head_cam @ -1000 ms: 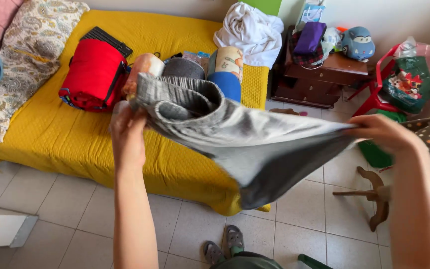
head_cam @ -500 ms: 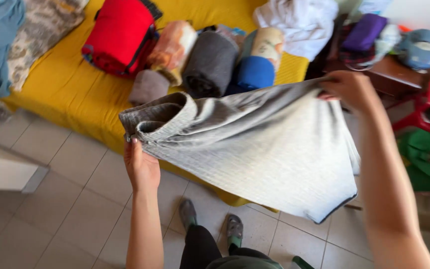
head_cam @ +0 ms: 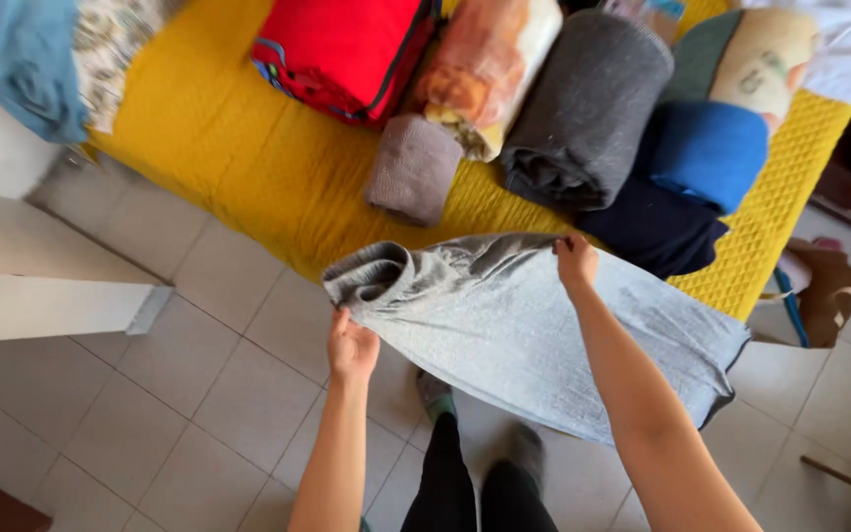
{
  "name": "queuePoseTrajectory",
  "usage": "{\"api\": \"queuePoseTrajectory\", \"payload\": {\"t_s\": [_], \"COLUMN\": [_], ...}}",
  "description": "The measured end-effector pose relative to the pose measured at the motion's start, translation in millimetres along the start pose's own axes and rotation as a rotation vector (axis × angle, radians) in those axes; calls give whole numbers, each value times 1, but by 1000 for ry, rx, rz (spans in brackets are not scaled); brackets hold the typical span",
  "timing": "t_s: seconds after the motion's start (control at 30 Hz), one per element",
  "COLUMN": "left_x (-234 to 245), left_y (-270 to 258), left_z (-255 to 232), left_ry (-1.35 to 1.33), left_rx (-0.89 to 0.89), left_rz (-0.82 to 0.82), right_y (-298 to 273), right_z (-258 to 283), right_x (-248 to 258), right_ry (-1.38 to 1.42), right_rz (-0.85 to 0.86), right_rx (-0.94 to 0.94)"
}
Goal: The person rolls up blankets and towels on a bed, then folds a pair of pants and places them in a closet. Finally, they pick up a small white object and place it into a gift bag before setting the bag on the bed.
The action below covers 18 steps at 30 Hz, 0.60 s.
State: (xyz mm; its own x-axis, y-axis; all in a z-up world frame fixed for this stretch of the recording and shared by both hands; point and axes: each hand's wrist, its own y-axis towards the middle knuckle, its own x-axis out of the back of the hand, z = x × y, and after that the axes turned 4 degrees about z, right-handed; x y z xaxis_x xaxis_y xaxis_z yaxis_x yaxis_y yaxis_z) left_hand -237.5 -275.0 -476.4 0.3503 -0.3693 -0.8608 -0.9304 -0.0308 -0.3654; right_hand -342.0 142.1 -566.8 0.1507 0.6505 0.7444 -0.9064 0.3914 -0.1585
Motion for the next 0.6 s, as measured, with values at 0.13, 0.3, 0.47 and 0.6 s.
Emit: {"api": "queuePoseTrajectory", "payload": {"t_s": [0.13,0.3,0.47,0.6], "left_x": [21,69,145,141], "left_y": [48,125,195,231], "left_z": [-27,-41,-21,0], "left_ry": [-88,-126,648,1568], "left_rx": [56,104,173,-256], "left_rz": [-55,-175,-643,-301], "right_y": [13,57,79,82], "right_z": [24,24,14,67], "right_x": [-23,-67,-141,-195], "right_ry": [158,116,161,519], "right_rz": [-96,28,361,540], "right_rx": [12,-64,10,-28]}}
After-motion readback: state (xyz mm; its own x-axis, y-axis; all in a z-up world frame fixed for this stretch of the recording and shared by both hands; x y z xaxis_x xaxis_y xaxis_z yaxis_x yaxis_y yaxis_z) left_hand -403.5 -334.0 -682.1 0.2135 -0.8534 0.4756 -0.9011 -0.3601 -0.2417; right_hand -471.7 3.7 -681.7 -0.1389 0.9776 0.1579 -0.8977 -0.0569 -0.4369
